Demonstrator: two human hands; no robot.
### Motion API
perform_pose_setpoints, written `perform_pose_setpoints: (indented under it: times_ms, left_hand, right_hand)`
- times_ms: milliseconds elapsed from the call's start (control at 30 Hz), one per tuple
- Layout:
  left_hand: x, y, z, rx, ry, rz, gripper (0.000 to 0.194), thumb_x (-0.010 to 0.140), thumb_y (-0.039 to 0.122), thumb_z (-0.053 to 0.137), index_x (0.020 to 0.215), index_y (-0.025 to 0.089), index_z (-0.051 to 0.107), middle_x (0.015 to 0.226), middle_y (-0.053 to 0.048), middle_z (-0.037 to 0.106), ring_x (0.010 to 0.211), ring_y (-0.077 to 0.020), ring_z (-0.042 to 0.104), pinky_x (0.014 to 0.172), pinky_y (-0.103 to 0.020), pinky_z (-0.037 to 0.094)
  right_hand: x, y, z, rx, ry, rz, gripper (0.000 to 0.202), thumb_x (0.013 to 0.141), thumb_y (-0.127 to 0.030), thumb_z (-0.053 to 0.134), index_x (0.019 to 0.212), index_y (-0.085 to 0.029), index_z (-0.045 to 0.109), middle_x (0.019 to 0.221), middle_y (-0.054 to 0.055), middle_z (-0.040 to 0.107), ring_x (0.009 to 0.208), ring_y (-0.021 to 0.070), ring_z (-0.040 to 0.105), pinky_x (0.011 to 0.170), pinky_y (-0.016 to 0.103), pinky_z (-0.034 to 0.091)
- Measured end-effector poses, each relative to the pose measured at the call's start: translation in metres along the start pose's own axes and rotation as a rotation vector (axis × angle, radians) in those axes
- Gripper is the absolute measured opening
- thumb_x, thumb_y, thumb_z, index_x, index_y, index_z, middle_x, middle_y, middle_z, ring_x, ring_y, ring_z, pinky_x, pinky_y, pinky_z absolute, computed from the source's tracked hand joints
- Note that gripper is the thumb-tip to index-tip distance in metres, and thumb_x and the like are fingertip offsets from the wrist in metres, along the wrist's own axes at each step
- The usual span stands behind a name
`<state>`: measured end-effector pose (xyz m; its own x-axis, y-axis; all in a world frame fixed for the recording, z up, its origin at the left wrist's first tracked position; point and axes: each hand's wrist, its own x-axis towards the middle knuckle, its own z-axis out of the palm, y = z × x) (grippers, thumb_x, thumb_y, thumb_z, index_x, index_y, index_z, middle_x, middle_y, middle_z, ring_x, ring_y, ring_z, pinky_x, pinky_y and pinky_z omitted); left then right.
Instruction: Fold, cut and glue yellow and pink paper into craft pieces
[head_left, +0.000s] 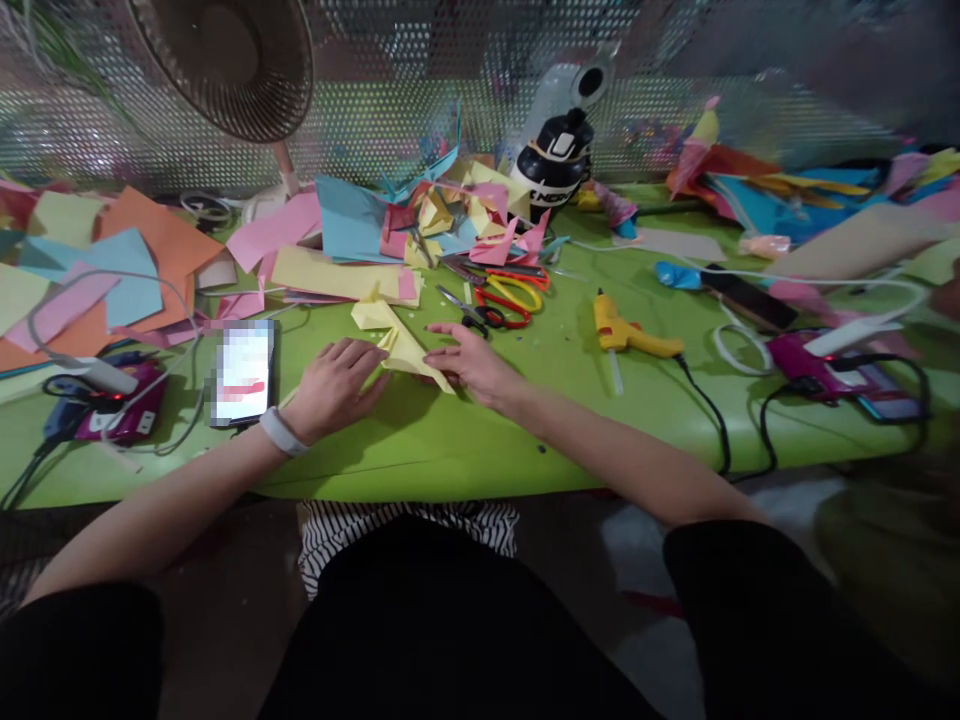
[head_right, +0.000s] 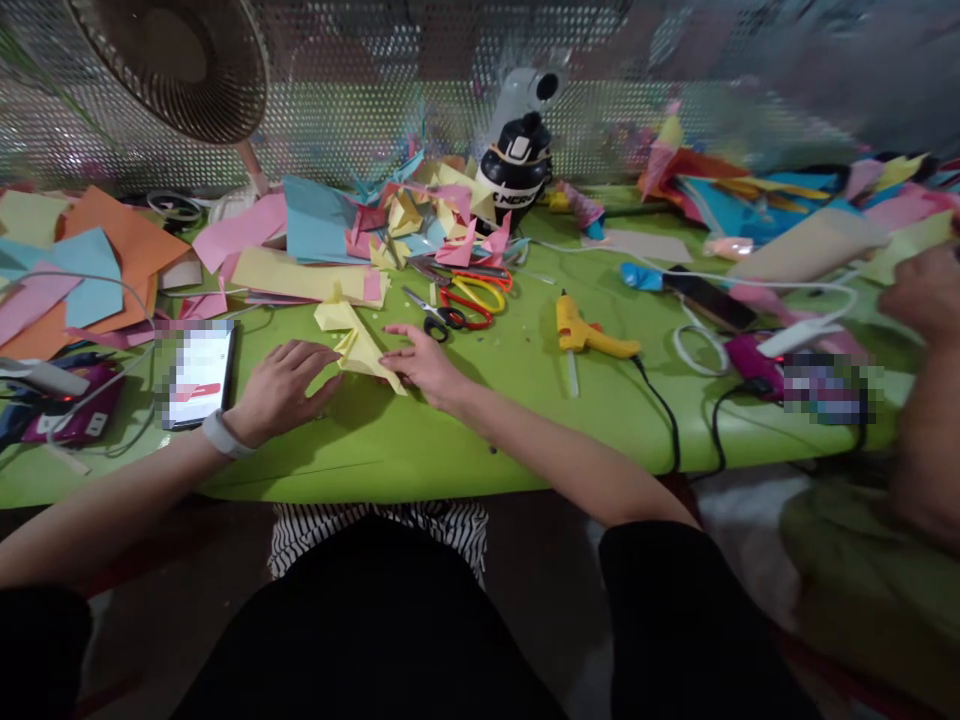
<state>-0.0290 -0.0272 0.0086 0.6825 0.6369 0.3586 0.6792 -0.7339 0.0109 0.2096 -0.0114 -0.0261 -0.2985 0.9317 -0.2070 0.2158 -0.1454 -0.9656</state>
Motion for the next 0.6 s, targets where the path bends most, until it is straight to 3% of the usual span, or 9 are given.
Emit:
perform_pose_setpoints:
  times_ms: [133, 267, 467, 600]
  left_hand:
    - [0.009, -0.005, 0.02, -0.125, -0.127, 0.015, 0.044, 0.101, 0.03, 0.037, 0.136, 0.009, 0.054, 0.143, -0.018, 0.055, 0.132, -0.0273, 0.051, 0.106, -0.046, 0.046]
    - [0.008, -0.015, 0.035, -0.221, -0.255, 0.075, 0.049, 0.104, 0.031, 0.03, 0.146, 0.009, 0.044, 0.151, -0.016, 0.047, 0.142, -0.0223, 0.042, 0.117, -0.041, 0.036]
    - [0.012, -0.018, 0.036, -0.221, -0.345, 0.147, 0.049, 0.104, 0.025, 0.027, 0.144, 0.004, 0.045, 0.154, -0.017, 0.041, 0.145, -0.024, 0.036, 0.121, -0.041, 0.028]
    - [0.019, -0.02, 0.034, -0.209, -0.391, 0.232, 0.047, 0.1, 0.017, 0.033, 0.143, 0.003, 0.045, 0.154, -0.017, 0.042, 0.147, -0.0242, 0.033, 0.121, -0.042, 0.027]
  right_hand:
    - [-0.008, 0.002, -0.001, -0.073, -0.154, -0.081, 0.037, 0.095, -0.017, 0.046, 0.128, -0.015, 0.064, 0.11, 0.015, 0.074, 0.089, 0.0206, 0.073, 0.08, 0.039, 0.063]
    - [-0.013, -0.002, -0.01, -0.259, -0.309, -0.234, 0.041, 0.094, -0.018, 0.047, 0.131, -0.019, 0.064, 0.109, 0.009, 0.075, 0.093, 0.0173, 0.071, 0.084, 0.036, 0.059]
    - [-0.013, 0.004, -0.018, -0.794, -0.189, -0.746, 0.027, 0.097, -0.028, 0.053, 0.109, -0.022, 0.076, 0.103, 0.009, 0.071, 0.092, 0.0206, 0.062, 0.08, 0.038, 0.052]
    - [-0.012, 0.01, -0.019, -0.887, -0.136, -0.896, 0.028, 0.099, -0.031, 0.051, 0.107, -0.022, 0.077, 0.105, 0.009, 0.07, 0.093, 0.0218, 0.06, 0.079, 0.039, 0.05]
